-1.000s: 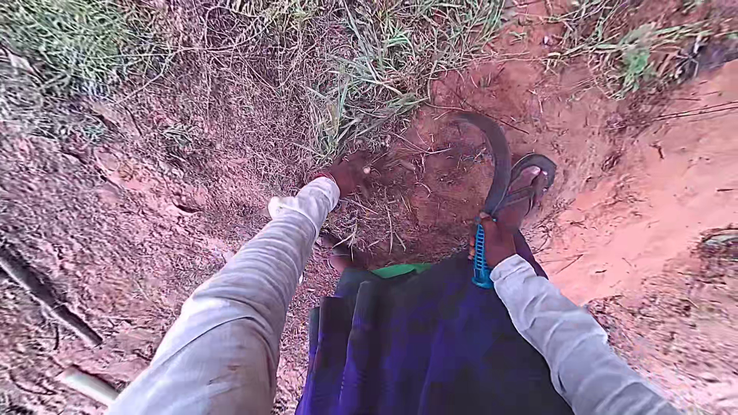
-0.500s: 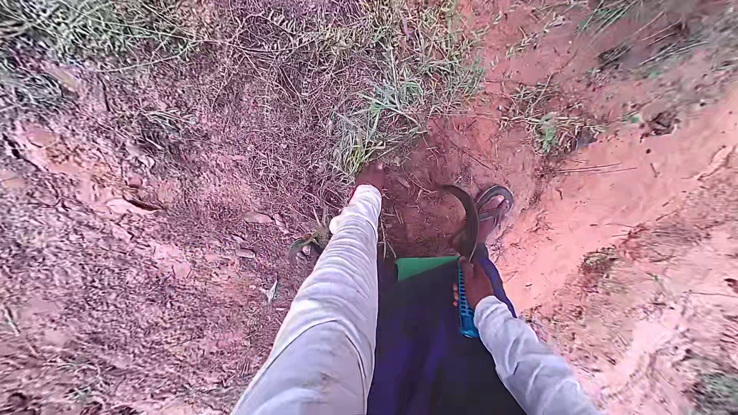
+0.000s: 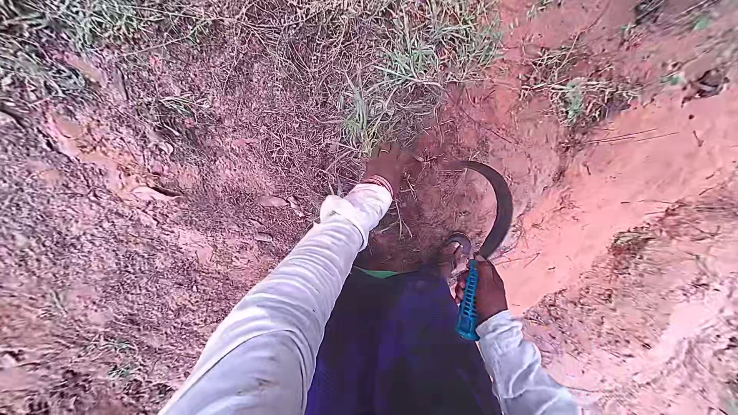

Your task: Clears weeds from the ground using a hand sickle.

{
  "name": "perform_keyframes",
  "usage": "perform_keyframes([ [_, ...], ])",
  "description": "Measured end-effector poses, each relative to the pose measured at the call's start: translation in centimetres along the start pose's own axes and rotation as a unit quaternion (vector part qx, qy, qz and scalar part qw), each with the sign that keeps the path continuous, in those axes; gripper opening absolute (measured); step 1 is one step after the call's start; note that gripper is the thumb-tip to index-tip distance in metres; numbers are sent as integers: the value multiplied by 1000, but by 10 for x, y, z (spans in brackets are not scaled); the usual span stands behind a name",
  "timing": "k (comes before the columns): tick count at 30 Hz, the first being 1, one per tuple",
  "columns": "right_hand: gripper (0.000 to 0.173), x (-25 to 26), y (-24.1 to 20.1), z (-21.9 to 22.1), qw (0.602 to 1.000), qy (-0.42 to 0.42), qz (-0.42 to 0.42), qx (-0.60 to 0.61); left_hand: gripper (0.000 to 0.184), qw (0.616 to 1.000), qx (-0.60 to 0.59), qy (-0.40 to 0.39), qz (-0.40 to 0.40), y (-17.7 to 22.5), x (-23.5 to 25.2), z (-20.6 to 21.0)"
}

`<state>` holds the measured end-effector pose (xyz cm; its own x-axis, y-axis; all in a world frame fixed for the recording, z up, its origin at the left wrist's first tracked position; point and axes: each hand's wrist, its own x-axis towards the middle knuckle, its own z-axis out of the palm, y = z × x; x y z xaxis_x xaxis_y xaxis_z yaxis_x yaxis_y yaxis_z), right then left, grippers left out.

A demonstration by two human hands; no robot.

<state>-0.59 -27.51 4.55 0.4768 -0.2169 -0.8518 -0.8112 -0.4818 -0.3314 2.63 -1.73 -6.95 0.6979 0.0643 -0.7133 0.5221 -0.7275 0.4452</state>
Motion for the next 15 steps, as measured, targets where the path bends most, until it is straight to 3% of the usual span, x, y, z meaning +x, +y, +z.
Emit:
perform_keyframes([
  [2, 34, 7, 21, 1, 999, -8, -7, 32, 75, 996, 61, -23, 68, 26, 9, 26],
  [4, 33, 8, 40, 3, 997, -16, 4, 77, 64, 990, 94, -67, 76, 41, 24, 63],
  [5, 33, 6, 49, 5, 995, -19, 12, 99, 53, 991, 89, -97, 25, 42, 30, 83],
  [6, 33, 3, 57, 8, 992, -18, 23, 122, 53, 986, 75, -130, -65, 38, 34, 104],
  [7, 32, 2, 63, 12, 989, -24, 32, 141, 69, 976, 67, -148, -142, 29, 38, 119],
  [9, 30, 2, 75, 12, 985, -47, 48, 158, 81, 961, 103, -166, -196, 11, 42, 148],
  [12, 32, 22, 111, -10, 991, -115, -11, 73, 54, 953, 188, -157, -177, 7, 41, 154],
  [15, 52, 65, 142, -46, 977, -165, -102, -91, 50, 952, 199, -172, -158, 1, 43, 136],
])
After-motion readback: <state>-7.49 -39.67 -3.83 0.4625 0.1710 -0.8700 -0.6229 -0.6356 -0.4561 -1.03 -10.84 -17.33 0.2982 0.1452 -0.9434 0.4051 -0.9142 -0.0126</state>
